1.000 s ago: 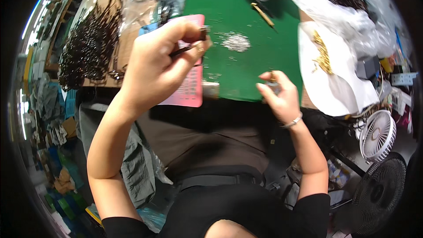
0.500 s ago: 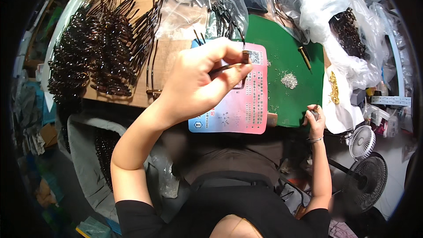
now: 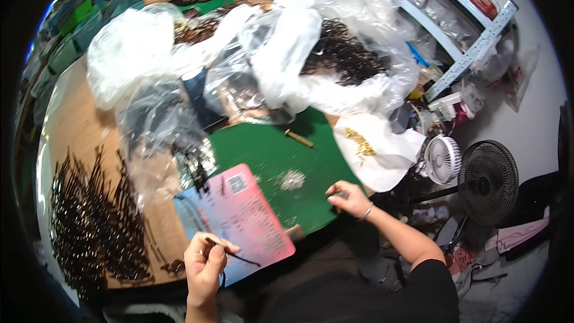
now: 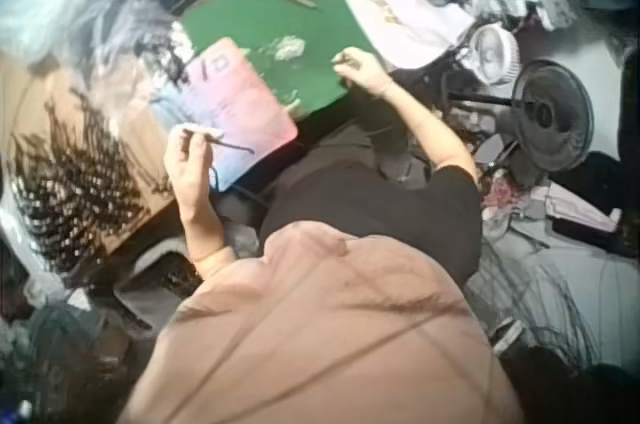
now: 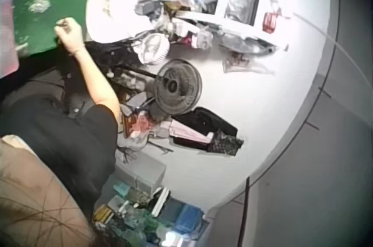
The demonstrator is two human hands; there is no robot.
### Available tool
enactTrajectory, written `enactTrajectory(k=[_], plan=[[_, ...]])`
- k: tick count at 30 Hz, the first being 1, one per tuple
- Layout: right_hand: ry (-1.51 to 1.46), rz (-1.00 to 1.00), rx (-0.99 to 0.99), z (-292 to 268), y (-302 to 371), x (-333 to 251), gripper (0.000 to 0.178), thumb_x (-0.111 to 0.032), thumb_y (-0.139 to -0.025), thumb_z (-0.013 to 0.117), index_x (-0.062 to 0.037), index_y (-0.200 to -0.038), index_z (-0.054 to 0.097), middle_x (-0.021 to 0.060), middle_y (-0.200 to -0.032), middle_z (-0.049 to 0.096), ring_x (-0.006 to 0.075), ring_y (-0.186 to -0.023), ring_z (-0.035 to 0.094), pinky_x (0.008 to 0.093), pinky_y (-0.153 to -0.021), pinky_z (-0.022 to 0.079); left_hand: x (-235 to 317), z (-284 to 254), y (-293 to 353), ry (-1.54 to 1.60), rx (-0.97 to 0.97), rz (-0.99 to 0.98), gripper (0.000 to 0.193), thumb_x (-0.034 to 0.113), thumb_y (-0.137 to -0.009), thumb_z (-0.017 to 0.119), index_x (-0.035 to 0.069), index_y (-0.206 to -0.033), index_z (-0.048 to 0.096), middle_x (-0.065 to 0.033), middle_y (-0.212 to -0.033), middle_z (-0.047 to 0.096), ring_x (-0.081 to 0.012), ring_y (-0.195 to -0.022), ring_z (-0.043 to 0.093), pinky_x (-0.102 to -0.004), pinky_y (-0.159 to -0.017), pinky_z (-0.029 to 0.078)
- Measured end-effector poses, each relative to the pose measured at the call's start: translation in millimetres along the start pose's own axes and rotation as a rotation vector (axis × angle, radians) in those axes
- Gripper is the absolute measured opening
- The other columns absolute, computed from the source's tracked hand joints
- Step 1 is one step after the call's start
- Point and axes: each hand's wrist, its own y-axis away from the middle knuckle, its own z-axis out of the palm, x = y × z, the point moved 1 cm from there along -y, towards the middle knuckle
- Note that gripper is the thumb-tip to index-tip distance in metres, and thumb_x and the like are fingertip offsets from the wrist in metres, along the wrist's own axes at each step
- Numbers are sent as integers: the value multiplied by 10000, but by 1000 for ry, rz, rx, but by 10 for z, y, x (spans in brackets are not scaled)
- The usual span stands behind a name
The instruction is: The person assembles eyeglasses by hand at a workbench. They pick up frames and small metal parts, insert the parts into the frame arms, and place the assembled glasses on a pink card. The process is repeated with multiple frames and components.
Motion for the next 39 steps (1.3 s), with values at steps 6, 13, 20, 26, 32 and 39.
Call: enactTrajectory(k=[6, 13, 20, 26, 32, 39], plan=[[127, -191, -129, -128, 19, 15, 266, -190, -816, 652, -17, -993, 555, 31, -875, 607, 88, -750, 568, 247, -681, 473, -184, 381, -271, -9, -5, -186, 114, 139, -901, 491, 31, -908, 454, -168, -749, 617, -16, -370, 259, -175, -365, 200], [-222, 252, -192, -572, -76, -250, 270, -185, -881, 559, 12, -1058, 505, 45, -797, 553, 93, -613, 578, 240, -544, 497, -460, 515, -459, 157, 75, -375, 106, 151, -915, 490, 58, -962, 472, -91, -705, 580, -24, -366, 272, -167, -352, 210], [765, 87, 327, -1206, -458, 6, 373, -258, -795, 554, 49, -1003, 521, 268, -841, 599, 413, -806, 579, 442, -736, 465, -736, 669, -416, 291, 157, -408, 112, 159, -923, 490, 82, -1005, 499, -55, -747, 575, -41, -408, 339, -172, -374, 264], [882, 307, 368, -1508, -836, -76, 500, -321, -775, 588, 80, -1058, 492, 298, -1002, 561, 398, -933, 555, 427, -818, 439, -812, 572, -324, 475, 267, -427, 116, 141, -926, 483, 65, -1014, 484, -63, -739, 562, -41, -407, 347, -161, -362, 259], [781, 234, 553, -1418, -770, 294, 555, -338, -742, 626, 77, -1088, 497, 284, -1027, 570, 380, -948, 564, 385, -848, 434, -772, 472, -228, 339, 252, -387, 136, 158, -917, 501, 86, -1032, 489, -39, -746, 546, -33, -402, 338, -157, -338, 239], [386, 346, 249, -1441, -798, 84, 592, -270, -757, 647, 35, -1223, 446, 124, -707, 597, 198, -544, 573, 312, -523, 478, -913, 620, -67, 418, 222, -465, 120, 132, -918, 493, 72, -1019, 468, -42, -780, 551, -33, -419, 339, -158, -373, 259]])
